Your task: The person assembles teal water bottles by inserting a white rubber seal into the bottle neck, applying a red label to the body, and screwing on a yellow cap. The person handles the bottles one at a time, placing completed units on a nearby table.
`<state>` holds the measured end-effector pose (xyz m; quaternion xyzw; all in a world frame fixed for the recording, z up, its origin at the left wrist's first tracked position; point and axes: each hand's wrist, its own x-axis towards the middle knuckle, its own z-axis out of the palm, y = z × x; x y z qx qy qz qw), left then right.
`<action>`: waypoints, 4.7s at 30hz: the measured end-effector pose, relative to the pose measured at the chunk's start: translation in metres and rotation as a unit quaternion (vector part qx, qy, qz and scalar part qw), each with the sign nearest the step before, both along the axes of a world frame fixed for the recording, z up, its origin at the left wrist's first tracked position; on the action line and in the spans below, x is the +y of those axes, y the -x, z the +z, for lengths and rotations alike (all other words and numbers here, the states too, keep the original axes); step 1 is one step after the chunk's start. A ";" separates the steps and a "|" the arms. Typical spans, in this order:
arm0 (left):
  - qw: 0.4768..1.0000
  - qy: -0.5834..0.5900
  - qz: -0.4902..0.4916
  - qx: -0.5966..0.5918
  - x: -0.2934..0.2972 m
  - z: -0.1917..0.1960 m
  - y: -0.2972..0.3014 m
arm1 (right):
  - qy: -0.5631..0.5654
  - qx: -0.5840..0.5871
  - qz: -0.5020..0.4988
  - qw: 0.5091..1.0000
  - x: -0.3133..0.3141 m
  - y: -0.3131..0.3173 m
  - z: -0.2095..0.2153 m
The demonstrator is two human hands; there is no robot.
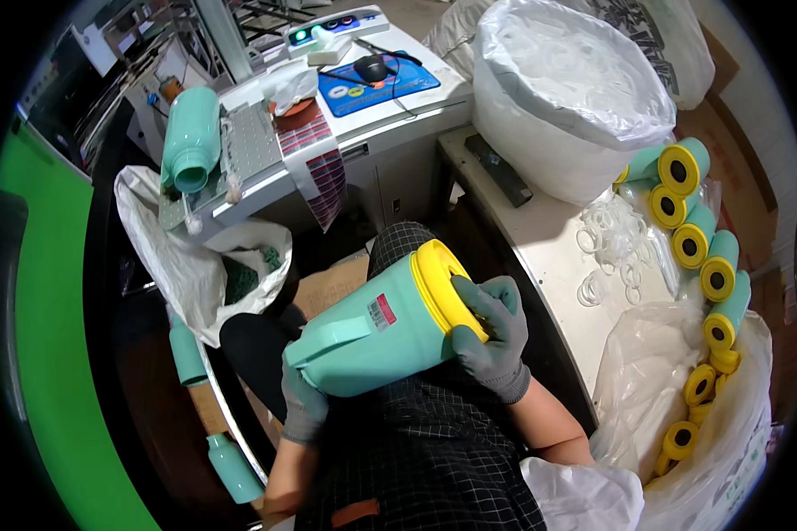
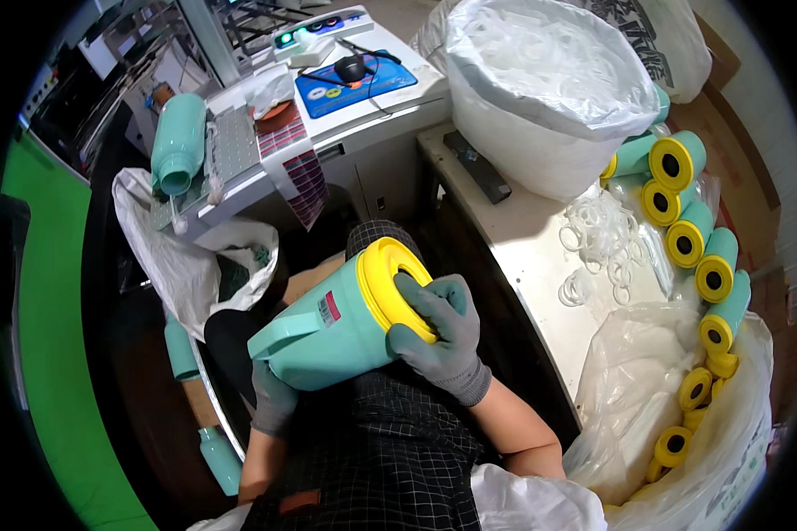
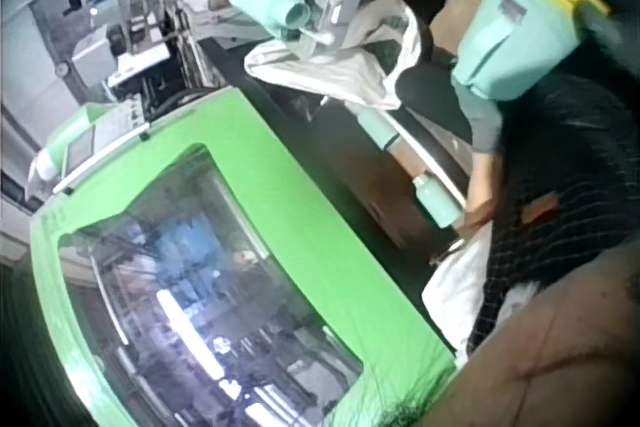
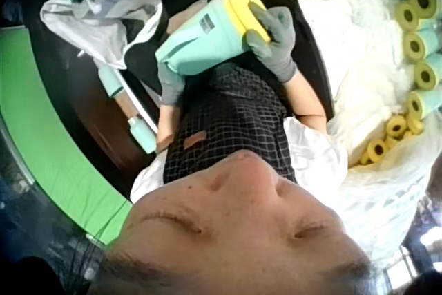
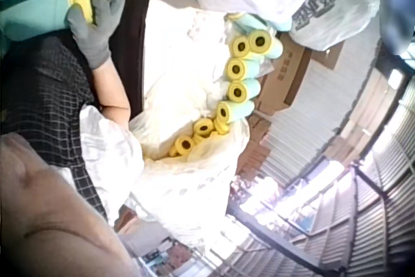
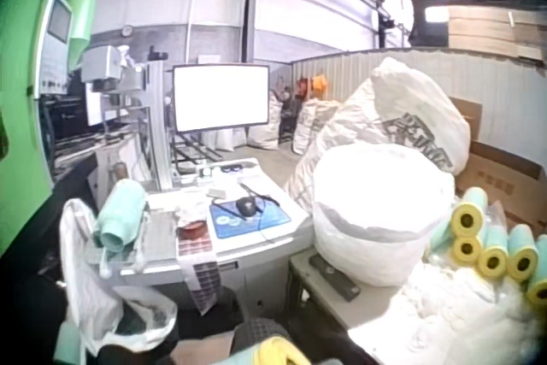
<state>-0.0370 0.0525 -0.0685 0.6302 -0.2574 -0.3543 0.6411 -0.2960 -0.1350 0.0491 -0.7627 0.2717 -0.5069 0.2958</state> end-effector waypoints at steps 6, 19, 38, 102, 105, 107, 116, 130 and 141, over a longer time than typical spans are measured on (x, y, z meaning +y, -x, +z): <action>0.979 -0.082 0.018 -0.185 0.000 -0.012 0.001 | -0.036 0.006 0.001 0.999 0.003 0.008 -0.007; 0.965 0.109 0.196 0.138 -0.030 0.065 0.001 | -0.295 -0.166 -0.019 0.941 0.018 0.010 -0.014; 0.871 0.104 -0.235 -0.419 -0.123 0.097 0.062 | 0.163 -0.409 -0.547 0.712 -0.137 0.319 0.087; 0.716 0.271 -0.504 -0.400 -0.168 0.061 0.199 | 0.132 0.437 -0.581 0.674 0.148 0.311 0.061; 0.528 0.341 -0.596 -0.499 -0.162 0.033 0.288 | -0.058 0.434 -0.314 0.843 0.120 0.220 -0.014; 0.347 0.197 -0.687 -0.607 -0.151 -0.012 0.313 | -0.188 0.389 -0.271 0.860 0.127 0.208 -0.085; 0.370 0.052 -0.788 -0.490 -0.148 -0.024 0.308 | -0.511 0.182 -0.386 0.746 0.206 0.196 -0.260; 0.622 0.130 -0.491 -0.596 -0.151 0.020 0.169 | -0.764 0.008 -0.373 0.527 0.200 0.180 -0.403; 0.628 0.146 -0.474 -0.599 -0.161 0.013 0.188 | -0.549 0.022 -0.269 0.791 0.126 0.159 -0.245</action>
